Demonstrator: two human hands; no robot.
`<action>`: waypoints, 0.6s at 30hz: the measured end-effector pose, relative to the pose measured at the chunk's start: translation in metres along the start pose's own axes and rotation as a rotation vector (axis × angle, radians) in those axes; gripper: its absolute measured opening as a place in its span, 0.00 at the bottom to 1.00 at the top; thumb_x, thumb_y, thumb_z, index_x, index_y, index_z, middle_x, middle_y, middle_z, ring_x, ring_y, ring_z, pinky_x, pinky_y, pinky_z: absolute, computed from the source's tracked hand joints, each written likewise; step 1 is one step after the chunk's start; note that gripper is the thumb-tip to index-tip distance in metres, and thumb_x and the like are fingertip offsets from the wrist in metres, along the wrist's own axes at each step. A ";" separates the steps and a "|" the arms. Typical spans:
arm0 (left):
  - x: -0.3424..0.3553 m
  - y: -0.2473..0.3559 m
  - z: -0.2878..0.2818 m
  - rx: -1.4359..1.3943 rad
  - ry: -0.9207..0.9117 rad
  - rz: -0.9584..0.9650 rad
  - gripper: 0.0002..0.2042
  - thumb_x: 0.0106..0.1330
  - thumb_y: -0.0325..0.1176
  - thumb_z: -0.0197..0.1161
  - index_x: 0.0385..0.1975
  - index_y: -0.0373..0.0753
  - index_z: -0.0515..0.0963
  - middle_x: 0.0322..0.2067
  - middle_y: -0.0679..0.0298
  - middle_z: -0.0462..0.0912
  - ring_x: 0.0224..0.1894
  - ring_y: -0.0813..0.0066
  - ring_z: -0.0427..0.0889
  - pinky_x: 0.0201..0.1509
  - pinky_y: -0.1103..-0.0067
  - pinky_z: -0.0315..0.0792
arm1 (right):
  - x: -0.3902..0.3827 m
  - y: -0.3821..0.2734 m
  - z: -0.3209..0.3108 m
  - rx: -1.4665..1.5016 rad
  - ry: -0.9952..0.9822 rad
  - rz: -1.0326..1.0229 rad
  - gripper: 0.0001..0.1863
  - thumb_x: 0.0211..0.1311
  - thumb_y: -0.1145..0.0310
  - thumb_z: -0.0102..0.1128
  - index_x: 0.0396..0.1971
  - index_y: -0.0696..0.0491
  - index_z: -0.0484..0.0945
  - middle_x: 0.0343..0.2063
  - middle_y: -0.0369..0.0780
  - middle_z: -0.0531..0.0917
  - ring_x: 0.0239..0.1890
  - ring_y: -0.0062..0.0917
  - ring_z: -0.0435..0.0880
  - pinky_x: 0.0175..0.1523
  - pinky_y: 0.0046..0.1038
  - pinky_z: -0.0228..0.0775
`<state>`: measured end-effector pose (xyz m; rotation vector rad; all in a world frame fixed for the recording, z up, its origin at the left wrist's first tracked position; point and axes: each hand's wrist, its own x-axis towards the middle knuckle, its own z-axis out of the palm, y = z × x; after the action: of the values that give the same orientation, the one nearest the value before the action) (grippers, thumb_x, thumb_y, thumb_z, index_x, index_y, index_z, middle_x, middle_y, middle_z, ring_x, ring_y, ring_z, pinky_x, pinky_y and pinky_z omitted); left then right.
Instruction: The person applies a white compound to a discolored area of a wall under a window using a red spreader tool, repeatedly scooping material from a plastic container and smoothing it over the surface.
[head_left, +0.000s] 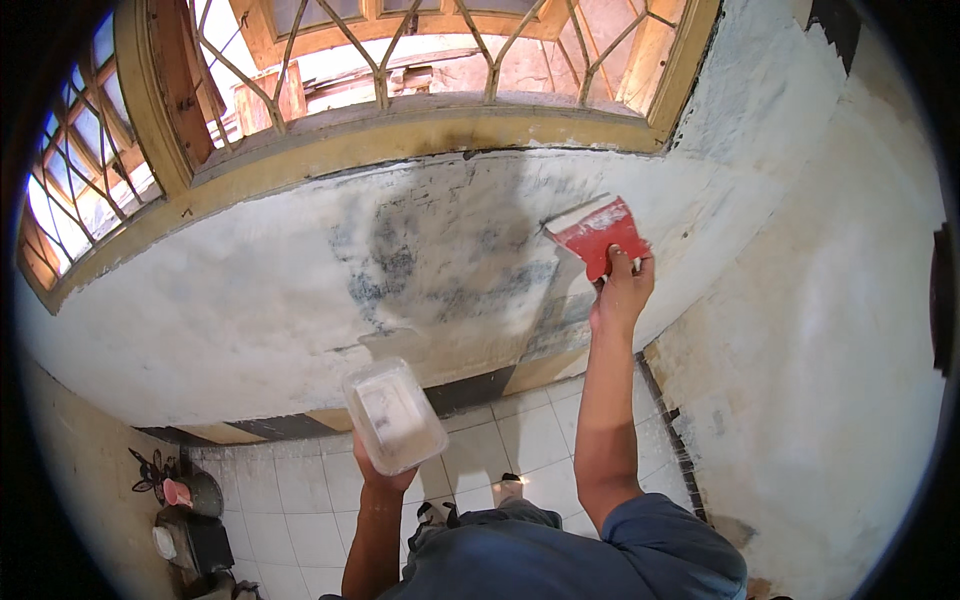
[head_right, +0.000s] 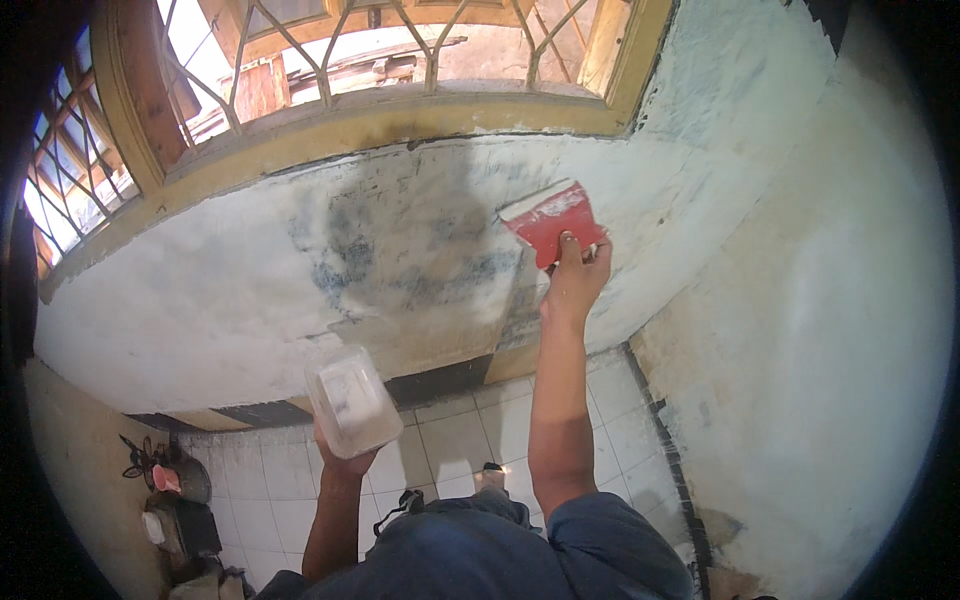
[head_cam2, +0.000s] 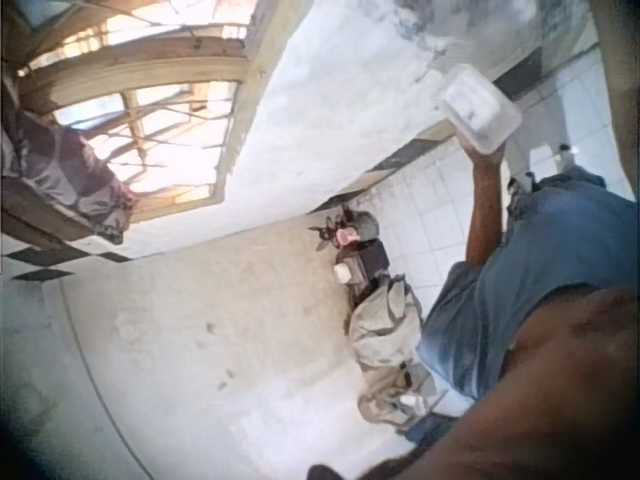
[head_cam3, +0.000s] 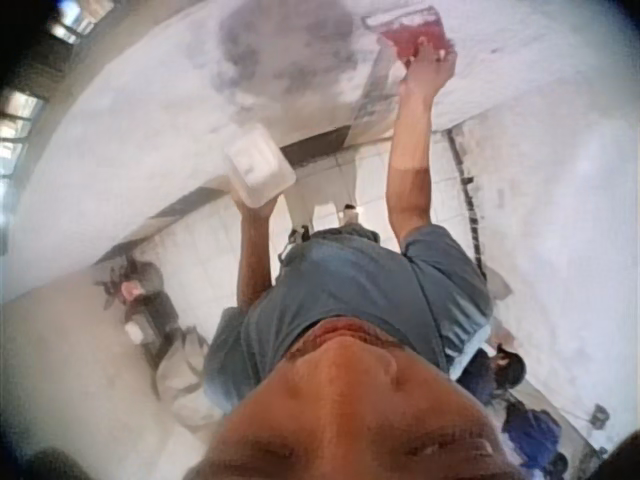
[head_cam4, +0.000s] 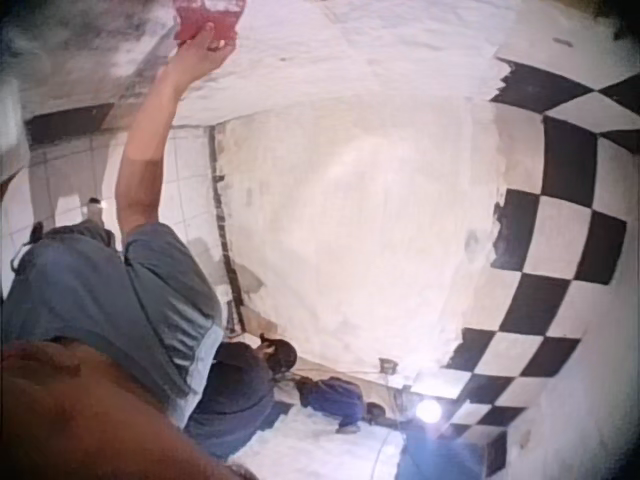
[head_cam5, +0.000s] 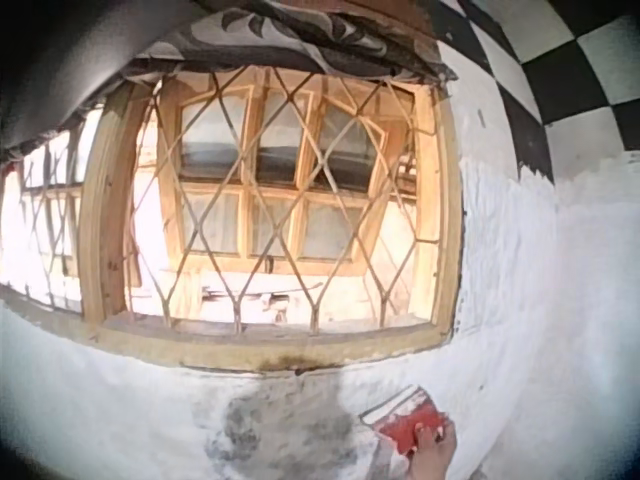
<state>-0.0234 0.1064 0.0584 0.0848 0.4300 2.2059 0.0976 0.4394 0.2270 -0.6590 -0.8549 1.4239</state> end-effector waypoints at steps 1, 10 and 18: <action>-0.001 0.003 -0.003 -0.018 -0.003 -0.018 0.27 0.74 0.54 0.41 0.66 0.46 0.64 0.59 0.60 0.74 0.57 0.56 0.78 0.56 0.53 0.76 | 0.002 -0.002 0.007 -0.176 0.044 -0.276 0.15 0.63 0.75 0.57 0.49 0.52 0.70 0.37 0.37 0.80 0.35 0.21 0.80 0.36 0.26 0.74; -0.006 0.011 0.018 0.024 0.052 0.098 0.27 0.74 0.55 0.41 0.66 0.47 0.64 0.60 0.60 0.74 0.57 0.57 0.78 0.55 0.53 0.77 | -0.047 0.069 0.107 -0.950 -0.330 -0.969 0.20 0.54 0.72 0.64 0.47 0.55 0.70 0.36 0.47 0.80 0.38 0.45 0.81 0.41 0.42 0.76; -0.020 0.018 0.010 0.011 0.107 0.062 0.27 0.72 0.54 0.45 0.66 0.47 0.63 0.57 0.59 0.75 0.56 0.57 0.78 0.52 0.52 0.79 | -0.015 0.031 0.012 -0.491 -0.030 -0.632 0.15 0.56 0.80 0.56 0.42 0.54 0.65 0.30 0.37 0.74 0.25 0.20 0.74 0.28 0.25 0.70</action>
<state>-0.0220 0.0836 0.0756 -0.0140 0.5049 2.2765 0.0713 0.4249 0.2068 -0.6489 -1.3157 0.6567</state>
